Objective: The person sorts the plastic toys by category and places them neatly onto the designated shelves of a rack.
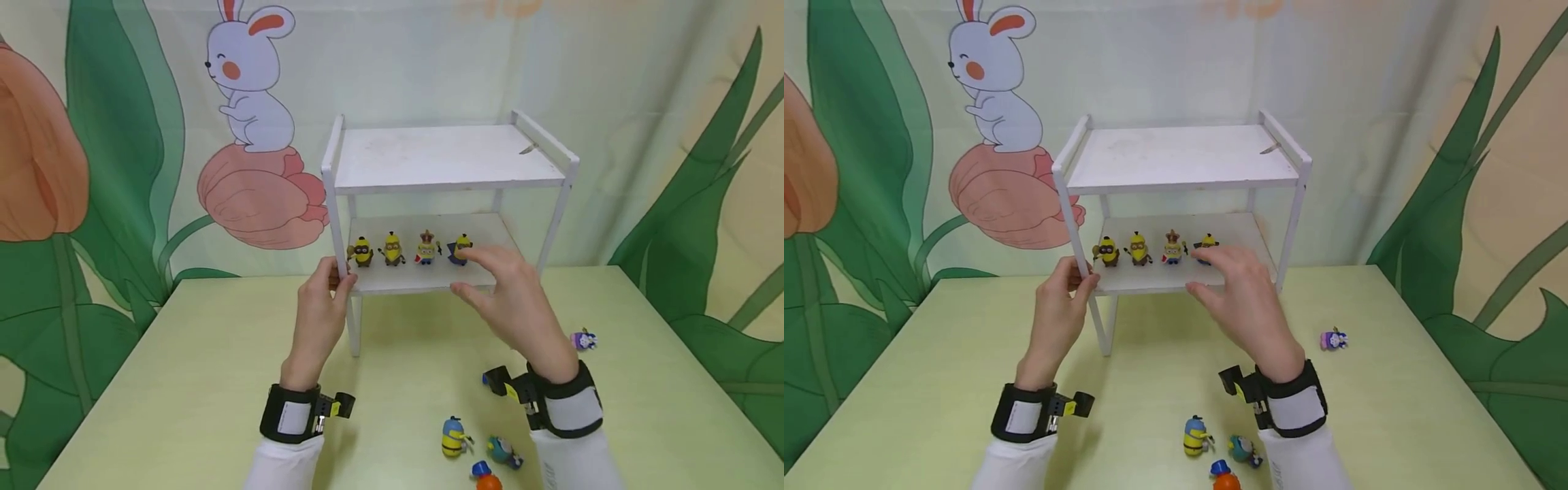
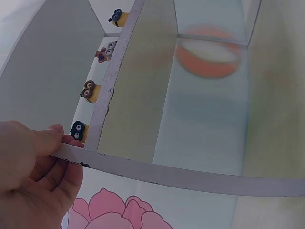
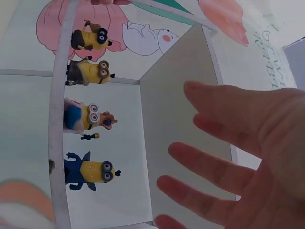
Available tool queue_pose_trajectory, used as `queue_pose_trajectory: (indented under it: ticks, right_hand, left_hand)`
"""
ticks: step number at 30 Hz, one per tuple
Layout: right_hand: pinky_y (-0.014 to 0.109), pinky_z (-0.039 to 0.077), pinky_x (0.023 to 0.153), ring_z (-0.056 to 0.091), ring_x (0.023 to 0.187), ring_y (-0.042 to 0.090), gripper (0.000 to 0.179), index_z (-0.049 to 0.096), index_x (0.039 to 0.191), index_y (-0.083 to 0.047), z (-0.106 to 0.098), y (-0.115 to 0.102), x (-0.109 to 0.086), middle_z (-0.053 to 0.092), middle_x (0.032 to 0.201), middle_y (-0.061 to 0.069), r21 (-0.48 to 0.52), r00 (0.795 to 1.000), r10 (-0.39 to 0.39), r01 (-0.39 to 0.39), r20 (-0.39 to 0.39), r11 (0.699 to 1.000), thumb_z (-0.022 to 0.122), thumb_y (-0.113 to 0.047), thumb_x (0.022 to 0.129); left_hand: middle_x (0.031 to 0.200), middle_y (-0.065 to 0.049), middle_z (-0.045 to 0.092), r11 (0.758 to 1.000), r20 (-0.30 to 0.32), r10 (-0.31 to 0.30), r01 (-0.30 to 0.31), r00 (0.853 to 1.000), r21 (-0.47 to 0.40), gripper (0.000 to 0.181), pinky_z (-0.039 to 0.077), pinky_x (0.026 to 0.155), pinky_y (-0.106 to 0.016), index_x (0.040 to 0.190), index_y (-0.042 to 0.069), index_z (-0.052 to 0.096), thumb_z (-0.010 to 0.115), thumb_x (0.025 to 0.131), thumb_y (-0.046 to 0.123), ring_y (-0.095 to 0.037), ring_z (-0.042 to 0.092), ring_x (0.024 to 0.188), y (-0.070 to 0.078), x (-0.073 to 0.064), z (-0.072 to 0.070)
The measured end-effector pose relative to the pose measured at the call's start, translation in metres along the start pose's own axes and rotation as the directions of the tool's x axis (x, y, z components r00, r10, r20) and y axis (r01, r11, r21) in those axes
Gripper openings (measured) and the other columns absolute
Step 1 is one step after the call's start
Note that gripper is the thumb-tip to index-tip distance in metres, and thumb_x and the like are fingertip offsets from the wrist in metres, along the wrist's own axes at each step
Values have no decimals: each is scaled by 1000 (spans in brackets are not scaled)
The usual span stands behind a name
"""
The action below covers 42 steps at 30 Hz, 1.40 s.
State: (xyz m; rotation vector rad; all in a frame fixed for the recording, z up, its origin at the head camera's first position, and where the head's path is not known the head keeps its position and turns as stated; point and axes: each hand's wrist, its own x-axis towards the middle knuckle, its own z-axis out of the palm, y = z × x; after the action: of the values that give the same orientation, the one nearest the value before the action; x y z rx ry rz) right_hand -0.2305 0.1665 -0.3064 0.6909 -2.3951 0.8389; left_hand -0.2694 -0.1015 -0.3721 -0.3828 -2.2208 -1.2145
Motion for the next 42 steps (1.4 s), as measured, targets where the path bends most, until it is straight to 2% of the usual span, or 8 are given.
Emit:
queue_pose_trajectory:
  ticks: [7, 13, 17, 20, 25, 30, 35, 42]
  right_hand:
    - [47, 47, 93, 58, 112, 32, 42, 69, 118, -6, 8, -3, -20, 65, 120, 12, -63, 976, -178, 186, 123, 980, 83, -15, 80]
    - [46, 48, 90, 62, 106, 27, 34, 73, 111, -11, 21, 9, -45, 68, 115, 7, -112, 895, -279, 335, 348, 936, 82, -24, 80]
    - [45, 48, 89, 62, 107, 24, 30, 73, 110, -16, 28, 13, -59, 67, 117, 5, -69, 814, -301, 383, 496, 921, 79, -27, 83]
    - [43, 48, 91, 60, 111, 21, 28, 73, 113, -18, 32, 9, -66, 65, 122, 2, 13, 731, -313, 385, 607, 923, 76, -28, 87]
    - [36, 48, 92, 57, 112, 12, 24, 75, 112, -22, 36, -2, -72, 64, 124, -6, 137, 585, -285, 284, 760, 949, 75, -22, 88]
    - [31, 47, 92, 57, 111, 10, 24, 76, 110, -24, 44, -5, -77, 64, 123, -9, 138, 488, -254, 262, 835, 955, 76, -19, 86]
    - [31, 46, 91, 56, 109, 10, 24, 76, 108, -26, 53, -2, -82, 64, 122, -11, 136, 442, -245, 264, 863, 955, 74, -17, 86]
    - [18, 45, 80, 57, 92, 0, 24, 78, 101, -18, 64, 1, -86, 67, 108, -13, 170, 444, -252, 217, 860, 961, 78, -7, 80]
  left_hand:
    - [94, -14, 64, 1000, -7, 18, -17, 1000, 10, 18, 52, 75, -37, 110, -3, 56, 63, 94, 3, -26, 60, 82, 1, 1, 1]
    - [94, -13, 64, 1000, 3, -1, 1, 1000, 10, 19, 52, 75, -36, 110, -2, 56, 63, 94, 4, -25, 60, 82, 1, 1, 2]
    - [94, -13, 64, 1000, 7, 0, 0, 1000, 6, 19, 52, 75, -36, 110, -3, 56, 63, 94, 4, -25, 60, 83, 2, 0, 2]
    - [94, -14, 64, 1000, 1, 6, -6, 1000, 6, 19, 52, 75, -36, 110, -4, 56, 63, 94, 4, -25, 60, 82, 2, 0, 2]
    - [93, -14, 64, 1000, -7, 1, -1, 1000, 7, 19, 53, 75, -37, 110, -3, 56, 64, 93, 3, -25, 60, 82, 1, -1, 1]
    - [93, -14, 64, 1000, -9, 4, -4, 1000, 2, 18, 52, 75, -37, 110, -4, 56, 63, 94, 3, -25, 60, 82, 1, -1, 1]
    - [93, -14, 64, 1000, -5, 5, -5, 1000, 3, 18, 52, 75, -36, 109, -4, 57, 63, 94, 3, -25, 60, 82, 0, -1, 2]
    - [93, -14, 64, 1000, -10, 22, -22, 1000, 7, 18, 52, 74, -37, 108, -3, 56, 64, 93, 2, -25, 60, 81, 0, 0, 1]
